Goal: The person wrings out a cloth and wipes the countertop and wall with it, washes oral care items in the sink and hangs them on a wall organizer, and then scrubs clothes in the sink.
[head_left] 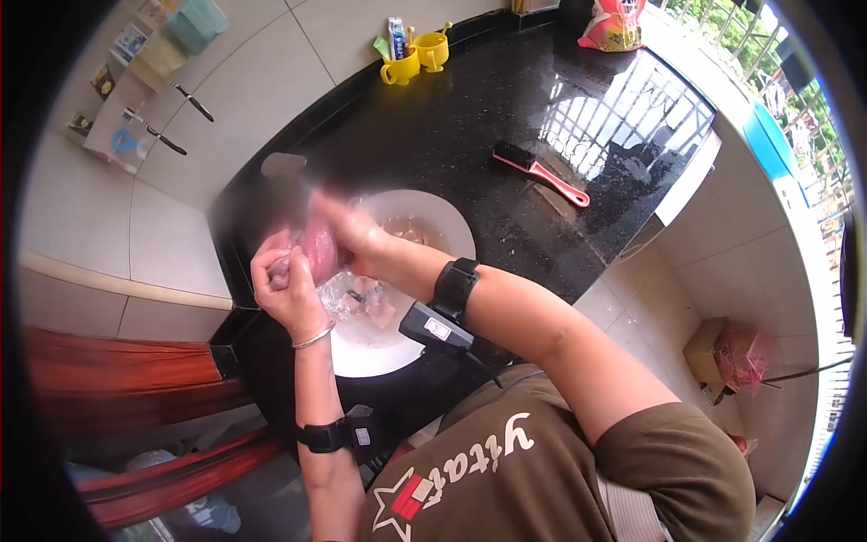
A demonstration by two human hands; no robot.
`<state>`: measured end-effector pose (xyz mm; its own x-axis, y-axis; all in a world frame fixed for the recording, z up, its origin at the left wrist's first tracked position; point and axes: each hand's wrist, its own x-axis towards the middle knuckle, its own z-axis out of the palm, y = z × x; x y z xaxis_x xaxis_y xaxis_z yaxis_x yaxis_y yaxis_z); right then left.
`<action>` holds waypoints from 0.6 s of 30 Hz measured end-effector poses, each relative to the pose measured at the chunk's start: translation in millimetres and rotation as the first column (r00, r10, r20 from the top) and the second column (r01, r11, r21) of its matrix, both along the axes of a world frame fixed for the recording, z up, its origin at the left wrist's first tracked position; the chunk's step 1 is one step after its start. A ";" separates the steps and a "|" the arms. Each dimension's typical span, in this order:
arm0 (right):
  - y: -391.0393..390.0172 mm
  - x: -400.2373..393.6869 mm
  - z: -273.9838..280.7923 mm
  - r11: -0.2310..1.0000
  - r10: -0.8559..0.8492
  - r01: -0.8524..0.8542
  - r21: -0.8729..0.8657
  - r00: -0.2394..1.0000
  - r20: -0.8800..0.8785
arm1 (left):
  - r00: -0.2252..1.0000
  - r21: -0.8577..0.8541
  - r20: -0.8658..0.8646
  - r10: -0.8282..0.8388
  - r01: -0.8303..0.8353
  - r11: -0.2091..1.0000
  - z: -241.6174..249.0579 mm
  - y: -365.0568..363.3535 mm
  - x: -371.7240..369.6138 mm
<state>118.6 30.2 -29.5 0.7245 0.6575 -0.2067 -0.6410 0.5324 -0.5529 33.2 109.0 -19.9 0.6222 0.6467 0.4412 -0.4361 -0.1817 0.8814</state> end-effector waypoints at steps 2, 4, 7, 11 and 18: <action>12.7 10.9 -6.2 0.969 0.241 -0.246 -0.030 0.962 -0.125 | 0.999 0.605 -0.001 0.044 -0.035 0.796 32.4 -13.0 -4.1; 8.0 15.7 11.5 0.906 0.391 -0.392 -0.161 0.920 -0.039 | 0.996 0.761 -0.016 -0.087 0.068 0.645 50.7 -11.7 -7.4; 12.7 26.4 25.2 0.689 0.701 -0.638 -0.344 0.708 0.091 | 0.970 0.913 -0.034 -0.240 0.128 0.387 64.5 -21.6 -10.2; 3.1 21.3 58.6 0.521 0.849 -0.389 -0.760 0.331 0.413 | 0.922 0.996 -0.078 -0.378 0.091 0.016 57.6 -27.7 -12.5; 25.3 -9.8 45.8 0.406 0.910 0.362 -0.839 -0.078 0.407 | 0.801 0.823 -0.552 -0.232 0.567 -0.001 17.9 -33.3 -5.2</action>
